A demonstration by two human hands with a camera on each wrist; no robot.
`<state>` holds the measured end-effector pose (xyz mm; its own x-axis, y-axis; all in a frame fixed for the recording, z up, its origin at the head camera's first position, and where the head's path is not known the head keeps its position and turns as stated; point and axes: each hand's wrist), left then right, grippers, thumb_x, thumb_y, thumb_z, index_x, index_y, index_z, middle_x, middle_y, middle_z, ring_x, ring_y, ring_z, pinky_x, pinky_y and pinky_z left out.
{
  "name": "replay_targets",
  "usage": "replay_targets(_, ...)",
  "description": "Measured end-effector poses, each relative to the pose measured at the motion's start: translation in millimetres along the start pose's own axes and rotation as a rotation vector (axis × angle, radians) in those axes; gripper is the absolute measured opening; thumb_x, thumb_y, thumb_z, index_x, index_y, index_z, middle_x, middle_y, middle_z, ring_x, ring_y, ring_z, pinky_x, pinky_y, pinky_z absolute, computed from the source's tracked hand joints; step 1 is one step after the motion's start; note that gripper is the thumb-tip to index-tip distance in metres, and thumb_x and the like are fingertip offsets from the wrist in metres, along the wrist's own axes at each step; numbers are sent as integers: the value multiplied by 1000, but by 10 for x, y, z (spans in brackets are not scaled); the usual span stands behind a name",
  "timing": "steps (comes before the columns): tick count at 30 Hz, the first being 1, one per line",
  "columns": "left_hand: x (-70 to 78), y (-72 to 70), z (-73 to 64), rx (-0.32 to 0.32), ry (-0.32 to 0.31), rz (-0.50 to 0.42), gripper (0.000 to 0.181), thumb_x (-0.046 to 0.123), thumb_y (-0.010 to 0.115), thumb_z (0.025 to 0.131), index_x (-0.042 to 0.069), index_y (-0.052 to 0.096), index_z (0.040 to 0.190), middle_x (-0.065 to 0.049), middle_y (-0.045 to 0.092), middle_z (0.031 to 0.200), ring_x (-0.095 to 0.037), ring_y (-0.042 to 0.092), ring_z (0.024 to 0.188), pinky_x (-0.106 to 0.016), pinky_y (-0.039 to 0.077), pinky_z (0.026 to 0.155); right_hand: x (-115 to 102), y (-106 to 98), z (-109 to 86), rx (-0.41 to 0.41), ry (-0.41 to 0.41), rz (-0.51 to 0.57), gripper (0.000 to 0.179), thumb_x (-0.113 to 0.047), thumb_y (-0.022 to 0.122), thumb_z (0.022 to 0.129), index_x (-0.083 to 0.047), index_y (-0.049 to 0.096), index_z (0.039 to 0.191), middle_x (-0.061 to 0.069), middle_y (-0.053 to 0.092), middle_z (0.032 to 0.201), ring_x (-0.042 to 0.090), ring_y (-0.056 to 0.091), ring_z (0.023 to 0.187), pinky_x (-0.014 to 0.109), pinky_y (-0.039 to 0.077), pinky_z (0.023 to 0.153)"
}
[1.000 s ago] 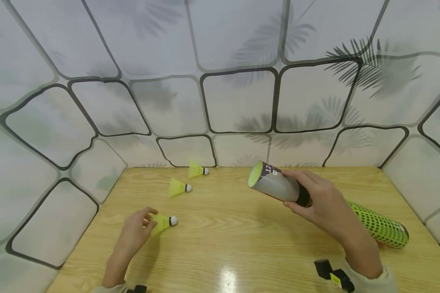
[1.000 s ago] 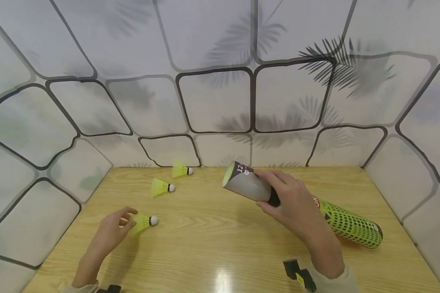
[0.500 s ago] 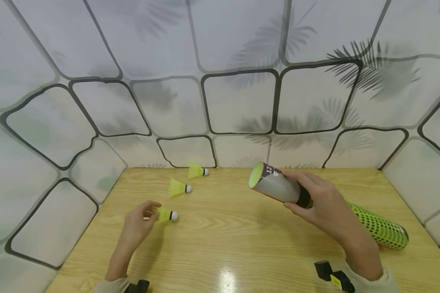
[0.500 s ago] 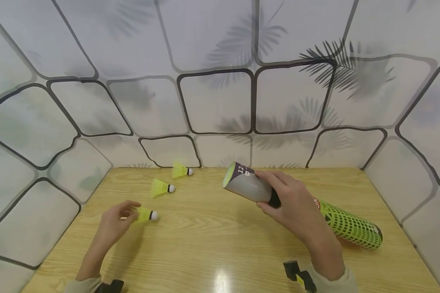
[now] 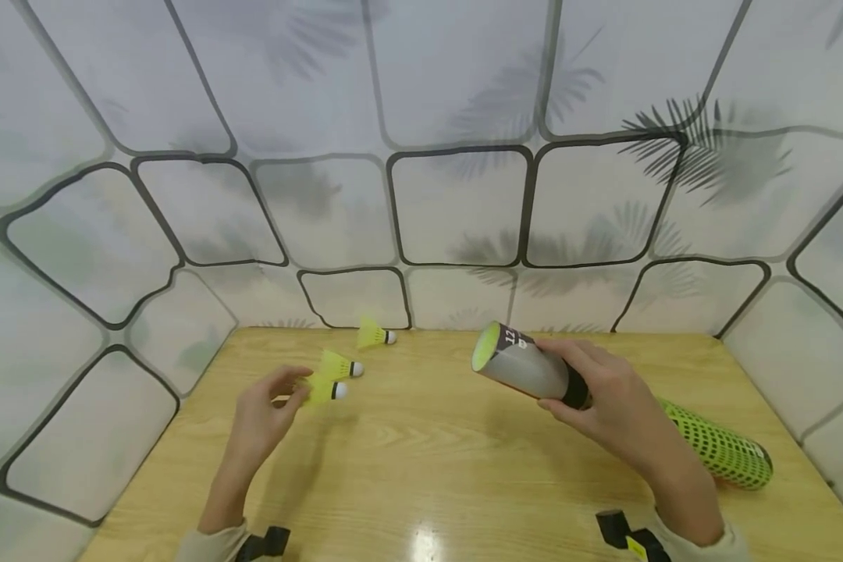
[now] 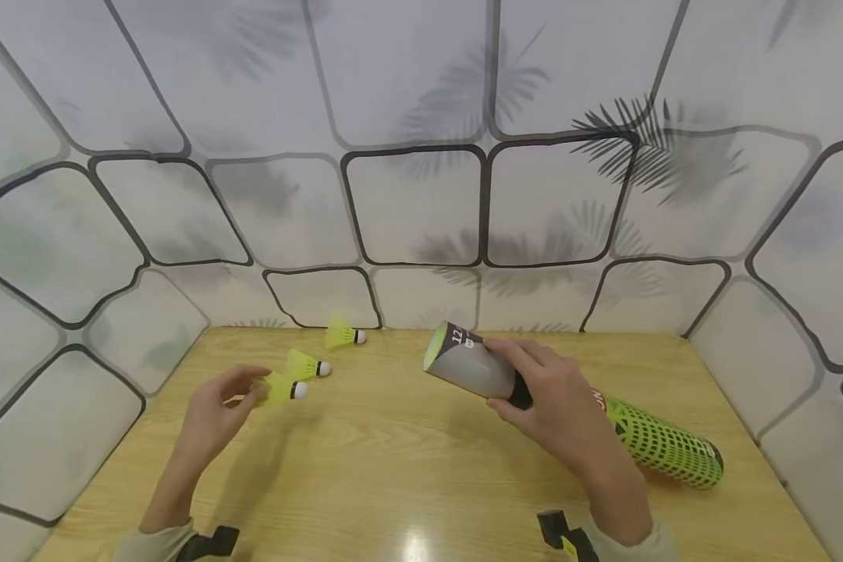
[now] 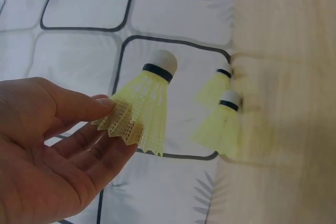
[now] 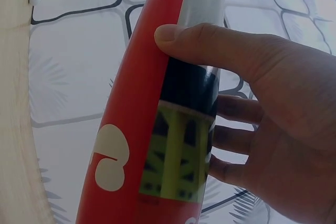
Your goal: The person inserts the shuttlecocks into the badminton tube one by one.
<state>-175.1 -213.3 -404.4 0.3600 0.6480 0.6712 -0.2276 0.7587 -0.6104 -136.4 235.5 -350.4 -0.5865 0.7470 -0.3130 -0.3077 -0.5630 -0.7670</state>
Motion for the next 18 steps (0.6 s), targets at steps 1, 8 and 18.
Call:
replay_targets(1, 27, -7, 9, 11, 7, -2, 25, -7, 71, 93, 2, 73, 116, -12, 75, 103, -32, 72, 91, -40, 63, 74, -4, 7, -3, -4, 4, 0, 78, -12, 94, 73, -19, 58, 142, 10, 66, 129, 34, 67, 108, 52, 59, 77)
replay_targets(8, 235, 5, 133, 61, 58, -68, 18, -4, 74, 92, 2, 74, 109, -10, 75, 101, -30, 73, 92, -36, 63, 75, -17, 29, -15, -15, 21, -3, 78, -11, 94, 74, -18, 58, 142, 9, 66, 129, 34, 67, 107, 52, 59, 77)
replay_targets(18, 529, 111, 279, 76, 86, -220, 16, -4, 72, 93, 1, 75, 108, -11, 75, 101, -27, 72, 91, -17, 58, 76, -1, 42, 1, 7, -4, -2, 80, -9, 95, 71, -16, 58, 142, 9, 65, 129, 34, 67, 110, 53, 59, 79)
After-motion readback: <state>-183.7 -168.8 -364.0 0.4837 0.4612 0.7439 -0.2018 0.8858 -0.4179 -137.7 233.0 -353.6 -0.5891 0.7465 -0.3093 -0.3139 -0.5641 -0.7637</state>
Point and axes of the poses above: each hand's wrist, its own z-axis towards the middle knuckle, its own y-axis out of the palm, x = y × z
